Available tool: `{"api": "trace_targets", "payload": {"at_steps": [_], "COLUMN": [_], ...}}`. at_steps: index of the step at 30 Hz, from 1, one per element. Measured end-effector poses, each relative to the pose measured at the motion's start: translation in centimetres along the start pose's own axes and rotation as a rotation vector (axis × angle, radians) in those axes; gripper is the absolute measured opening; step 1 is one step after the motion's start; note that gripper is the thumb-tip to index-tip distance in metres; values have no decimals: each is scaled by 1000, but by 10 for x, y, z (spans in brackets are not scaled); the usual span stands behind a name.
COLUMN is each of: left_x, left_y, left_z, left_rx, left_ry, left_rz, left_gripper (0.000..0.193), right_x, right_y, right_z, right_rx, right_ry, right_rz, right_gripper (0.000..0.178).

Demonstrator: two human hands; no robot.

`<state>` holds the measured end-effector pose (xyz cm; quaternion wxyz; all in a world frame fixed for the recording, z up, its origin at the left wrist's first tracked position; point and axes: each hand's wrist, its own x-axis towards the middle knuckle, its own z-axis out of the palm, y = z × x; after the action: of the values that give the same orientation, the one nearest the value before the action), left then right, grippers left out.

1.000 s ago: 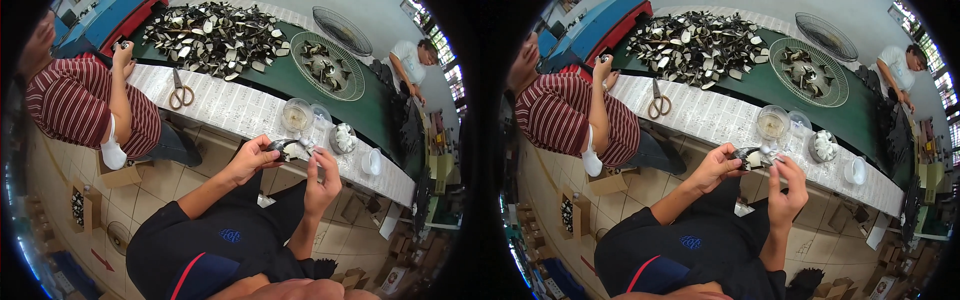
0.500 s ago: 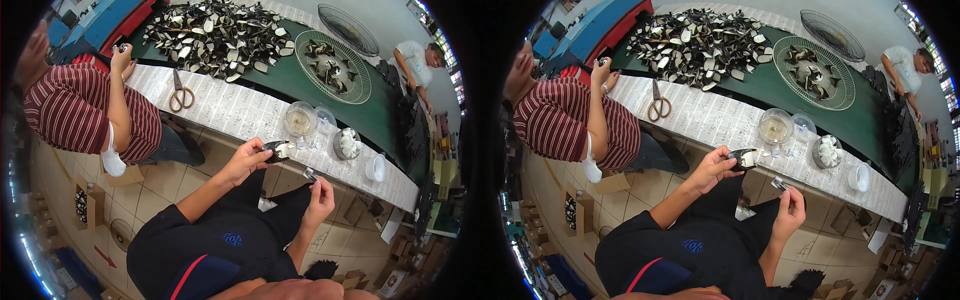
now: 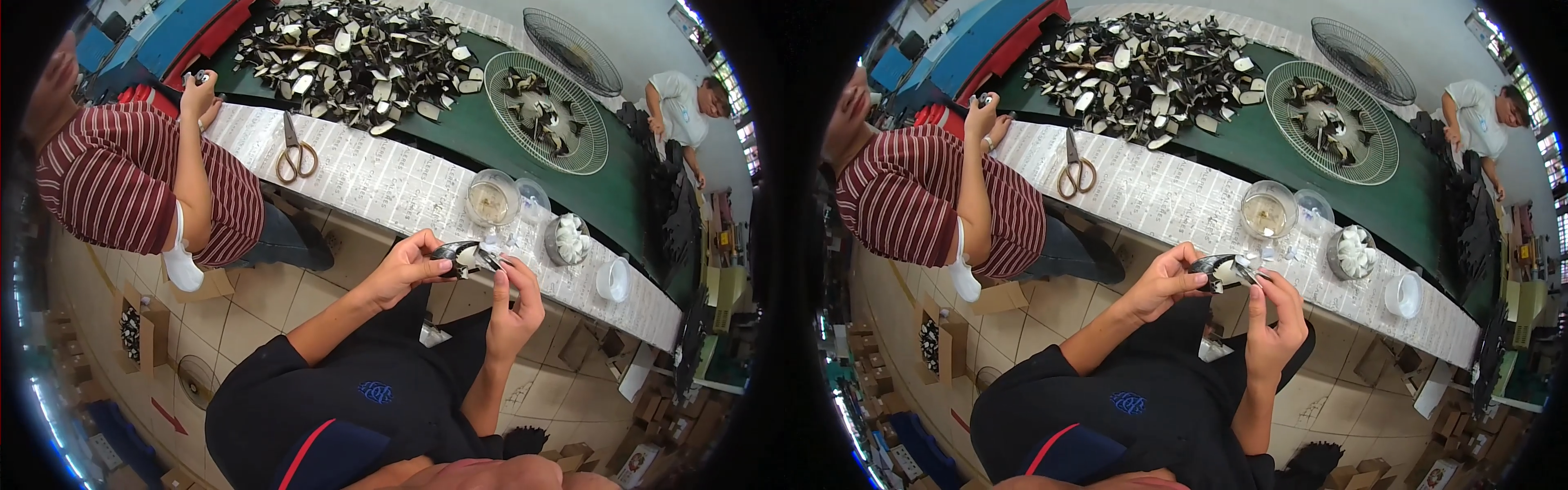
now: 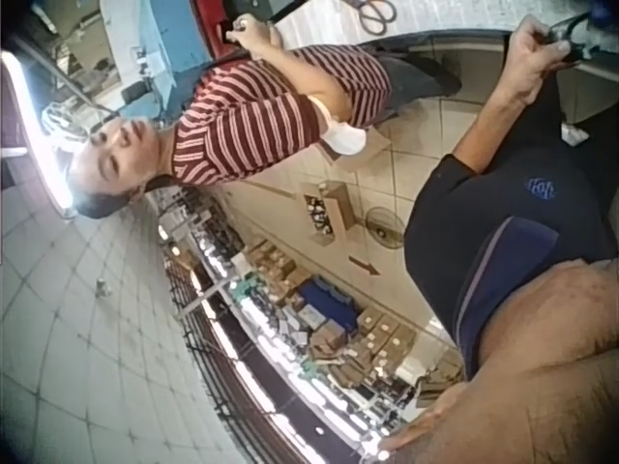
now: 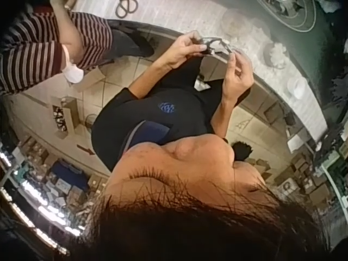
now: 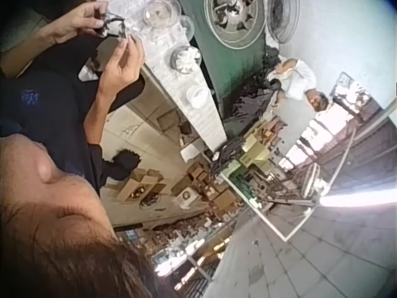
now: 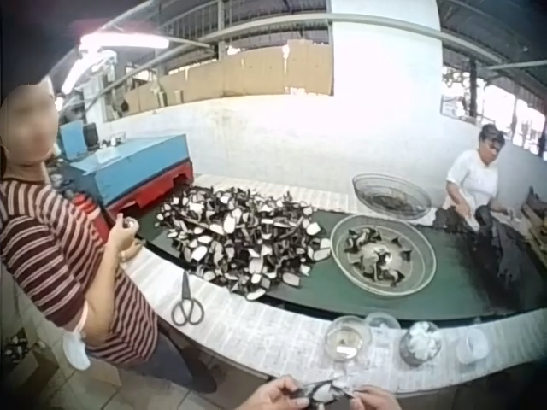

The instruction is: Apply adhesive and assemble small shoe components at a production workbench.

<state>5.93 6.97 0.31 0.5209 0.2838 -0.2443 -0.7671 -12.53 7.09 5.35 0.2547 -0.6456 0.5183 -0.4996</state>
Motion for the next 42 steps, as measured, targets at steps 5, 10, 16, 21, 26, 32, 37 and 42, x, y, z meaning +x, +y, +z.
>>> {"api": "trace_targets", "payload": {"at_steps": [5,10,16,21,26,32,37,42], "left_x": [-2,-7,-11,-16,-13,-12,-10,-9], "left_y": [1,2,0,5,1,0,-1,-3], "left_z": [4,13,16,25,21,25,25,25], "left_rx": [-16,3,49,1,-13,-35,-30,-25], "left_ry": [-39,-101,-168,-142,-165,-156,-152,-139], "left_rz": [-18,14,51,16,34,27,21,9], "left_gripper": [19,23,23,22,21,20,20,21], "right_x": [-5,-13,-20,-17,-18,-18,-18,-17], "right_y": [-2,0,-8,-11,-18,-17,-16,-15], "right_z": [-7,-17,-19,-10,-9,-11,-12,-11], "right_rx": [-54,113,230,63,-100,-162,-217,-250], "right_ry": [61,254,347,202,101,128,132,134], "right_rz": [-13,-35,-70,-192,-278,-287,-312,-328], "right_gripper": [12,13,14,12,12,13,13,13]}}
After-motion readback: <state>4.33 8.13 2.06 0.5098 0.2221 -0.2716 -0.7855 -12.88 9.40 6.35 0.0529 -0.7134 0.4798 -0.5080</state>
